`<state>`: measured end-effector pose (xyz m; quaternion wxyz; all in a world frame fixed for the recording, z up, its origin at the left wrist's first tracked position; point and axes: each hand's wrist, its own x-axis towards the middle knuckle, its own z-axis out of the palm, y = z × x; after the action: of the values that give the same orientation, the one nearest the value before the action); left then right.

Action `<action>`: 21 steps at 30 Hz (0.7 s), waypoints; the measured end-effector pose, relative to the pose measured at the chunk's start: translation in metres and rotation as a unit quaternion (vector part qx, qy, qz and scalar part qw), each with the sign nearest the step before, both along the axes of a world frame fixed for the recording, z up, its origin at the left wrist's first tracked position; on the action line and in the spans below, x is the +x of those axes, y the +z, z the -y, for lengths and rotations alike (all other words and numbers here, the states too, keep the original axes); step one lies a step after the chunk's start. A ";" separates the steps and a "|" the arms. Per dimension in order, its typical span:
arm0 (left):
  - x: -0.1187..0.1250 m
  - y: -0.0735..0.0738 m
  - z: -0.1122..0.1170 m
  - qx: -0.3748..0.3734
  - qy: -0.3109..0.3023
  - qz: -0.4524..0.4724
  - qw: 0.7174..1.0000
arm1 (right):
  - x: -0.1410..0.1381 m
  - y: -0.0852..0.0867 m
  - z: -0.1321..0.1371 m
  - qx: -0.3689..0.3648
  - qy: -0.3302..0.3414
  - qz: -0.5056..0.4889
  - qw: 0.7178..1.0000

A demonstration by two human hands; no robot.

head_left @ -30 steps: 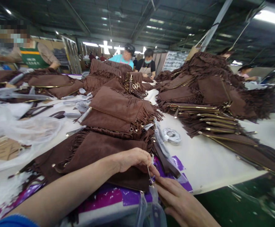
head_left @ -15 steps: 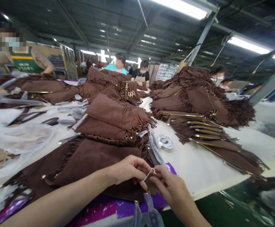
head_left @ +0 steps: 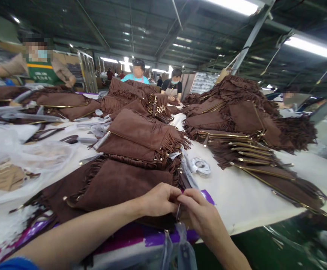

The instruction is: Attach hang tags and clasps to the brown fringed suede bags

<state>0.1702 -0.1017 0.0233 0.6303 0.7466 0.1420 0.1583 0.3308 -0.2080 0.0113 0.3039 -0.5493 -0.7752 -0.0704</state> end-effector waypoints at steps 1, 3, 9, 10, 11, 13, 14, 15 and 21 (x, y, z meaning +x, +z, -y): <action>0.000 0.000 0.000 0.000 0.002 0.001 1.000 | 0.002 0.002 0.001 -0.008 0.025 -0.043 0.999; -0.001 0.003 0.000 -0.004 -0.015 0.007 1.000 | 0.005 0.006 0.005 -0.042 0.049 -0.138 0.988; -0.004 0.015 0.003 0.027 -0.067 0.036 0.997 | 0.006 0.006 0.019 -0.196 -0.049 -0.454 0.868; -0.005 0.017 0.003 0.062 -0.063 0.035 0.995 | 0.005 0.005 0.020 -0.232 -0.055 -0.489 0.839; -0.006 0.020 0.003 0.102 -0.062 0.030 0.992 | 0.003 0.004 0.021 -0.264 -0.052 -0.513 0.815; -0.009 0.026 0.002 0.180 -0.070 0.012 0.981 | 0.000 0.001 0.021 -0.310 -0.022 -0.532 0.788; -0.010 0.030 0.002 0.212 -0.073 0.001 0.975 | -0.002 0.000 0.021 -0.321 -0.008 -0.535 0.782; -0.012 0.033 0.001 0.237 -0.075 -0.011 0.969 | -0.004 0.000 0.021 -0.328 0.002 -0.537 0.778; -0.019 0.044 0.003 0.264 -0.102 -0.067 0.957 | -0.010 0.005 0.020 -0.409 0.057 -0.525 0.744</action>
<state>0.1515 -0.1047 0.0671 0.4125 0.9059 0.0603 0.0741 0.3210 -0.2283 0.0162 0.4123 -0.5259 -0.4779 0.5702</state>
